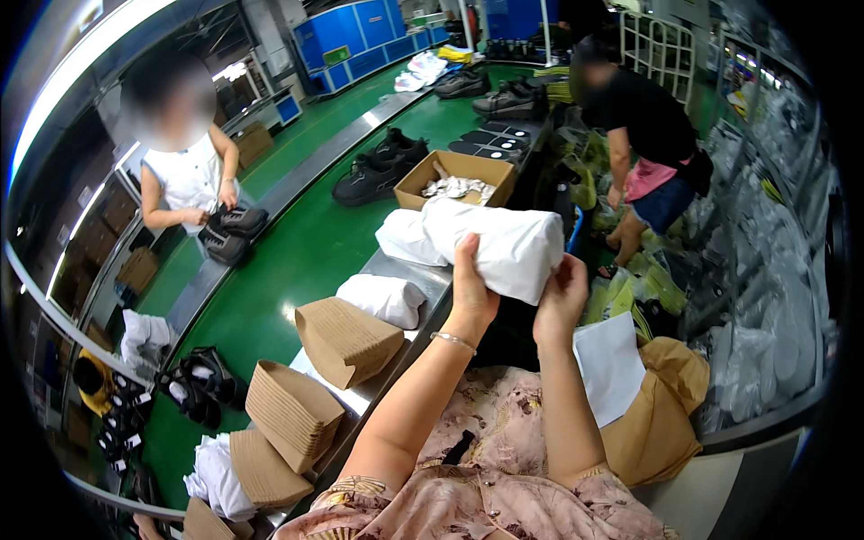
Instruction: The person wraps shoe insoles in white paper and inserts them into black shoes on a conveyor belt, while also stacking cardboard components by hand.
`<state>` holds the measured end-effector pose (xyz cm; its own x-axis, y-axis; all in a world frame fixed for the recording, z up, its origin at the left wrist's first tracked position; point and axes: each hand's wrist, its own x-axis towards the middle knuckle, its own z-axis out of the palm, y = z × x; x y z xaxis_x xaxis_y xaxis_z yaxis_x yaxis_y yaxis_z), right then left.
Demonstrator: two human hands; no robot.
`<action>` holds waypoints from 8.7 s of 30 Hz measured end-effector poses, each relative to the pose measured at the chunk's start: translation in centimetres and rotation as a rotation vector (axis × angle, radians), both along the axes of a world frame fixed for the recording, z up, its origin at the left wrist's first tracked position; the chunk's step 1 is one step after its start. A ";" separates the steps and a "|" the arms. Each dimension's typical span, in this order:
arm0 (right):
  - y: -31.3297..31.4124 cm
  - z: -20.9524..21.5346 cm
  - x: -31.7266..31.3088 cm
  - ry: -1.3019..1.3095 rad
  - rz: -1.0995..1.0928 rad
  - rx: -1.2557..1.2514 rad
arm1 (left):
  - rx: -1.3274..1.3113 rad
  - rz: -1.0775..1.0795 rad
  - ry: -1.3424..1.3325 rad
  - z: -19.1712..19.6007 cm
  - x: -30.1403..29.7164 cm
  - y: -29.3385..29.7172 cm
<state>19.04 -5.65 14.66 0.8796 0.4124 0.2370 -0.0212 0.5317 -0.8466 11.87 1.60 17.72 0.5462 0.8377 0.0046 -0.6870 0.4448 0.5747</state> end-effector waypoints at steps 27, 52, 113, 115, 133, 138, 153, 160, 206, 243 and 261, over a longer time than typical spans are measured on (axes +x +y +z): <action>19.2 7.0 9.2 -0.559 -0.111 -0.385 | -0.170 0.123 0.034 3.7 9.0 18.7; 31.9 11.1 -1.3 -0.145 0.880 -0.409 | -0.107 0.641 0.206 2.4 -4.6 27.8; 62.7 -5.1 1.0 -1.640 1.104 -0.851 | 0.646 0.751 1.277 -9.1 -5.8 56.1; 64.0 -3.4 1.3 -1.571 1.335 -0.846 | 0.574 0.730 1.263 -9.1 -6.3 56.1; 62.6 -7.3 -0.4 -1.401 1.162 -0.798 | 0.452 0.785 1.264 -9.7 -6.4 55.4; 61.7 -8.0 -1.1 -1.660 1.041 -0.852 | 0.542 0.708 1.340 -9.1 -6.1 54.7; 61.7 -6.7 3.2 -1.076 1.281 -0.885 | 0.521 0.681 1.387 -9.2 -7.9 53.1; 60.6 -6.9 1.8 -1.140 1.035 -0.999 | 0.529 0.505 1.571 -10.1 -3.9 53.0; 32.2 4.2 9.5 -0.935 1.057 -0.627 | 0.148 0.693 1.799 -12.2 -7.1 46.5; 24.3 -1.4 8.4 -1.238 0.932 -0.823 | -0.827 0.304 0.658 -8.2 -0.6 21.2; 34.9 8.3 6.2 -0.496 1.192 -0.730 | -0.568 0.603 0.235 1.1 -0.4 32.5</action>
